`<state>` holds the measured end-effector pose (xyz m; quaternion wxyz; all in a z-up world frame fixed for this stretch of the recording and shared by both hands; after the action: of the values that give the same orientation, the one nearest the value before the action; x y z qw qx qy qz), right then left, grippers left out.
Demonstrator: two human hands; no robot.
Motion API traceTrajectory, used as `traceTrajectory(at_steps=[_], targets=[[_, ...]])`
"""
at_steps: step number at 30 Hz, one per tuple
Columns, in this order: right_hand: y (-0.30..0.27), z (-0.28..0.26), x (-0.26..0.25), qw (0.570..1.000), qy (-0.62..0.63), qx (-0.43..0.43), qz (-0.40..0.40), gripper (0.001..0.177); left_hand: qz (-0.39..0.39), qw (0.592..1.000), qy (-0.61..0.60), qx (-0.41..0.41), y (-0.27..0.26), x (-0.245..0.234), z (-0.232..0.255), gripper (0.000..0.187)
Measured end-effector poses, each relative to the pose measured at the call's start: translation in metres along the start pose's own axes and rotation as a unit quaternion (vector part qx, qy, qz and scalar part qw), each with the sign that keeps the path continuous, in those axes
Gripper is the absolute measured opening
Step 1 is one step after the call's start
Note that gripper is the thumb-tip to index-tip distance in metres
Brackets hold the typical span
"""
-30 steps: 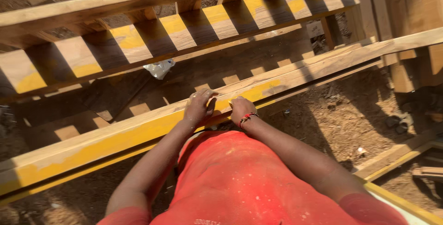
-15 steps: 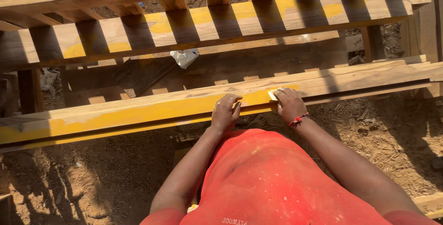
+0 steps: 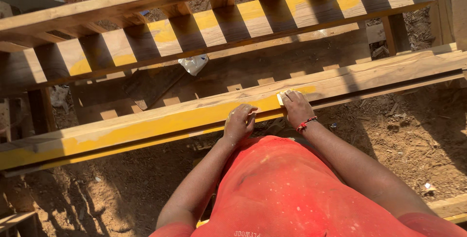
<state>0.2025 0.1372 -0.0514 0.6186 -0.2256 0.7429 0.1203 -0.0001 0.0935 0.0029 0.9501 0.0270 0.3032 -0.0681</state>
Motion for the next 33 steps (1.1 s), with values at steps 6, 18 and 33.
traceTrajectory(at_steps=[6, 18, 33], targets=[[0.029, 0.016, 0.006, 0.968, -0.013, 0.107, -0.225, 0.024, 0.007, 0.996, 0.004, 0.088, 0.029, -0.024, -0.004, 0.020], [0.038, 0.019, 0.035, 0.935, 0.040, 0.321, -0.143, 0.019, -0.073, 0.997, -0.024, 0.025, 0.020, -0.053, -0.044, 0.019], [-0.064, 0.050, 0.037, 0.756, 0.539, 0.370, 0.019, 0.039, -0.149, 0.981, 0.107, 0.054, 0.040, -0.004, -0.022, 0.034]])
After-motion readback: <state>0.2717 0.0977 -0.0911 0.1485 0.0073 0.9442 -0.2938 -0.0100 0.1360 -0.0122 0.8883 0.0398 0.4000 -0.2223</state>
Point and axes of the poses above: each hand's wrist, its own y-axis towards the middle knuckle, its own x-axis out of the palm, z = x × y, the point moved 8 cm from there along y, towards the middle knuckle, and after that the axes turned 1 degree about x, right-handed, at the moved point
